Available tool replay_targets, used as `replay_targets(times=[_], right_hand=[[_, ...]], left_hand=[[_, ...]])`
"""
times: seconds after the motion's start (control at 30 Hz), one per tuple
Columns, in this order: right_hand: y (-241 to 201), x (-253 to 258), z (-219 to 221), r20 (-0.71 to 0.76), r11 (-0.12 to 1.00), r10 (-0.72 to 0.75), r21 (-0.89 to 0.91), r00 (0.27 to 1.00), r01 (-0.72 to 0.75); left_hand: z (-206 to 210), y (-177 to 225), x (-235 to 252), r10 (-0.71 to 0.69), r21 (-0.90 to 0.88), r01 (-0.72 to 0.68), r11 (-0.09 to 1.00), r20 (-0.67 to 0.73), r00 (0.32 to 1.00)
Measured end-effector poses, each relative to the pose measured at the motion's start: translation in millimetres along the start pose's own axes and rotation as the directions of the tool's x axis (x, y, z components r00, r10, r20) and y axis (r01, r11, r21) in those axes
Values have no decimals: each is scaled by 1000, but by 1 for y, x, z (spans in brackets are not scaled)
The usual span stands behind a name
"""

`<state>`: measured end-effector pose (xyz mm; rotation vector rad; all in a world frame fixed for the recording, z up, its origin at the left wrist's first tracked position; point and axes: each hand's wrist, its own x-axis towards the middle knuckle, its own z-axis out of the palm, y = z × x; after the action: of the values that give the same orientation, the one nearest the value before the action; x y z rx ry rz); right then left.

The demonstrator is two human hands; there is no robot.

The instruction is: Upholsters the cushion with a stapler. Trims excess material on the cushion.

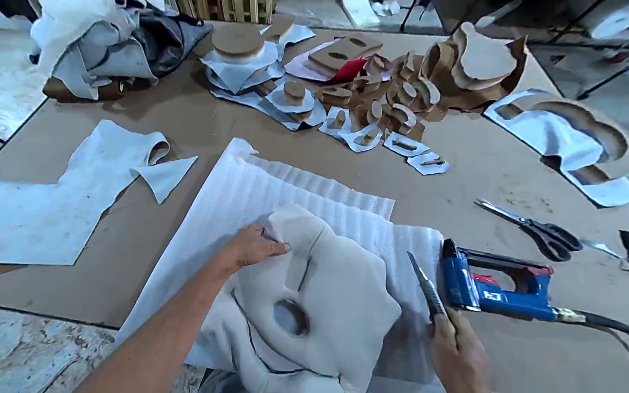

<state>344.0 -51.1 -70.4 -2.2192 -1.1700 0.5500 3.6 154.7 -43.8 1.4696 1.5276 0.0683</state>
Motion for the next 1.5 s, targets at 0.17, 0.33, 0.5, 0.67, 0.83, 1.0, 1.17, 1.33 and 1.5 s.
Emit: replay_targets(times=[0.17, 0.33, 0.5, 0.67, 0.83, 1.0, 1.17, 1.33, 1.5], right_hand=[[-37, -25, 26, -38, 777, 186, 617, 982, -123], [-66, -33, -20, -234, 888, -189, 375, 954, 268], [-101, -53, -38, 94, 909, -409, 130, 908, 396], [-109, -67, 32, 230, 739, -646, -49, 727, 672], [-109, -50, 61, 326, 559, -744, -174, 583, 811], [-106, -35, 65, 394, 492, -758, -177, 519, 852], [-104, -32, 70, 416, 462, -762, -189, 496, 867], [-104, -28, 75, 418, 455, -761, -199, 495, 868], [-106, -26, 75, 434, 441, -759, -203, 484, 874]], left_hand=[[-2, 39, -23, 191, 136, -193, 972, 29, 981], [-44, 98, -2, 428, 456, -418, 786, 87, 900], [-46, 103, 18, 508, 571, -640, 514, 399, 763], [9, 47, 39, 431, 543, -698, 466, 550, 716], [15, 39, 55, 418, 514, -688, 512, 551, 723], [16, 40, 58, 388, 502, -680, 535, 569, 725], [18, 42, 58, 363, 518, -662, 541, 566, 740], [18, 43, 60, 360, 521, -661, 539, 567, 741], [18, 42, 61, 372, 509, -664, 547, 563, 738]])
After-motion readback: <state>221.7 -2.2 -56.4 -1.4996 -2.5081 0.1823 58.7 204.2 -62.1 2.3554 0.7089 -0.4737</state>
